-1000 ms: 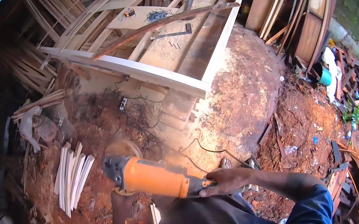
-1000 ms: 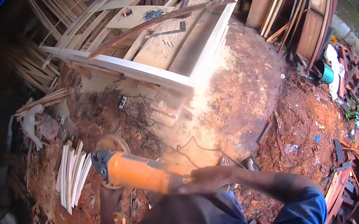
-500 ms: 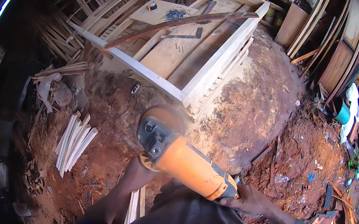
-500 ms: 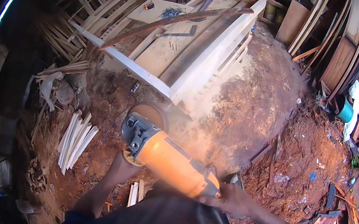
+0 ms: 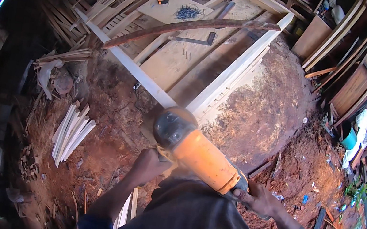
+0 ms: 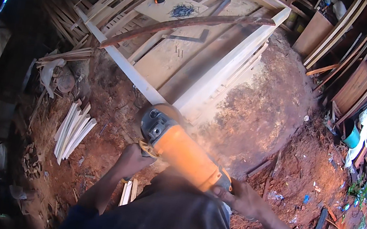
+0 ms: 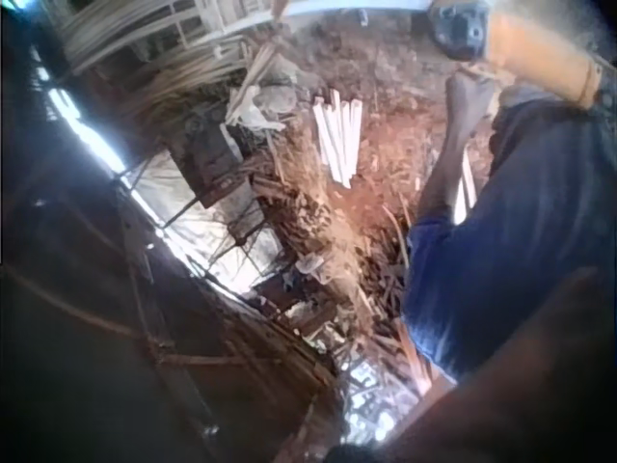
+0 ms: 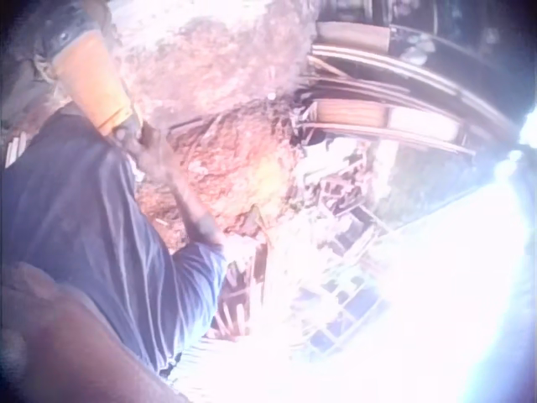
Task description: The person assembles a wooden frame by hammering slats together, measuring the dimensions with a tape measure and marking with a pen, and then uses a power sander on the edges of the frame.
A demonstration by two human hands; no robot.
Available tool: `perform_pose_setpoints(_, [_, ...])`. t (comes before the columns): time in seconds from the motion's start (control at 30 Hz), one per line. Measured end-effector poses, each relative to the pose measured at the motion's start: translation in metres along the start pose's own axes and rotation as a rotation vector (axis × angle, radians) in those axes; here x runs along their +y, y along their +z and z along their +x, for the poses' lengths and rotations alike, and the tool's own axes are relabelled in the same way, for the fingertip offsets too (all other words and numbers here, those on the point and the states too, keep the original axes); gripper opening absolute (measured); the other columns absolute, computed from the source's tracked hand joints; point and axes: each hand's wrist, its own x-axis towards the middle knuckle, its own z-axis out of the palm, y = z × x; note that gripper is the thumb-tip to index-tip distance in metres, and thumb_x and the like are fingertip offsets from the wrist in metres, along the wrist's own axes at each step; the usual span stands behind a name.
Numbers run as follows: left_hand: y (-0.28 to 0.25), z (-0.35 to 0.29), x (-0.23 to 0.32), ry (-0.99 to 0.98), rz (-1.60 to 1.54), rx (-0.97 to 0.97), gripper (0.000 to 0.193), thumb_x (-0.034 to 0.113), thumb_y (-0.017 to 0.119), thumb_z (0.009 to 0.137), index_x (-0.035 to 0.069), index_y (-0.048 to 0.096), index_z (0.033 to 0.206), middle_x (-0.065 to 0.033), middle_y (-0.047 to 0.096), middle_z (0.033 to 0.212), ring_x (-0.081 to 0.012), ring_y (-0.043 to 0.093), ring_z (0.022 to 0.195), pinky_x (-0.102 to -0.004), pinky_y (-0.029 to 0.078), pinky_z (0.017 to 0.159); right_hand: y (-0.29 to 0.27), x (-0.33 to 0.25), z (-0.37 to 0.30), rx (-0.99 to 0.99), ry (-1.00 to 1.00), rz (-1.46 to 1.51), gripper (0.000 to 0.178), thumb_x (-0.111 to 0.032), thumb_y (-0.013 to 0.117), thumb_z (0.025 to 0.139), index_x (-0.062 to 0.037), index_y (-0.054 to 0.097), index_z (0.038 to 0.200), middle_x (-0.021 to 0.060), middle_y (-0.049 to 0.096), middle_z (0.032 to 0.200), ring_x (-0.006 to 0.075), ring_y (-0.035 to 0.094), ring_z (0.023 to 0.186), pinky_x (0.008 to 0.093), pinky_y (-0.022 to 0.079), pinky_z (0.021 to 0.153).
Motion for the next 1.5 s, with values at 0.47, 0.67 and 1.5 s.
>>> perform_pose_setpoints(0.47, [0.062,0.225,0.184,0.269,0.273,0.410,0.012,0.015,0.068,0.080,0.005,0.075,0.083,-0.0168,0.075,0.084,-0.0290,0.074,0.080,-0.0402,0.059,0.073,-0.196,0.046,0.053,0.317,0.115,0.204,0.076,-0.076,0.050,0.090,-0.0024,0.059,0.102,0.0072,0.061,0.069,0.0151,0.060,0.054,0.0288,0.049,0.050])
perform_pose_setpoints(0.67, [0.059,0.200,0.160,0.125,0.326,0.285,0.013,0.015,0.068,0.080,0.003,0.070,0.086,-0.0167,0.072,0.082,-0.0327,0.072,0.082,-0.0443,0.056,0.071,-0.211,0.032,0.061,0.179,0.098,0.135,0.076,-0.075,0.049,0.091,-0.0014,0.058,0.106,0.0075,0.062,0.070,0.0170,0.062,0.055,0.0300,0.051,0.049])
perform_pose_setpoints(1.5, [0.057,0.077,0.065,-0.118,0.036,0.382,0.022,0.019,0.070,0.079,0.002,0.063,0.091,-0.0143,0.067,0.068,-0.0336,0.069,0.067,-0.0461,0.053,0.066,-0.123,-0.020,0.099,-0.233,0.054,-0.218,0.084,-0.076,0.055,0.087,0.0032,0.059,0.113,0.0070,0.066,0.081,0.0138,0.063,0.069,0.0303,0.051,0.059])
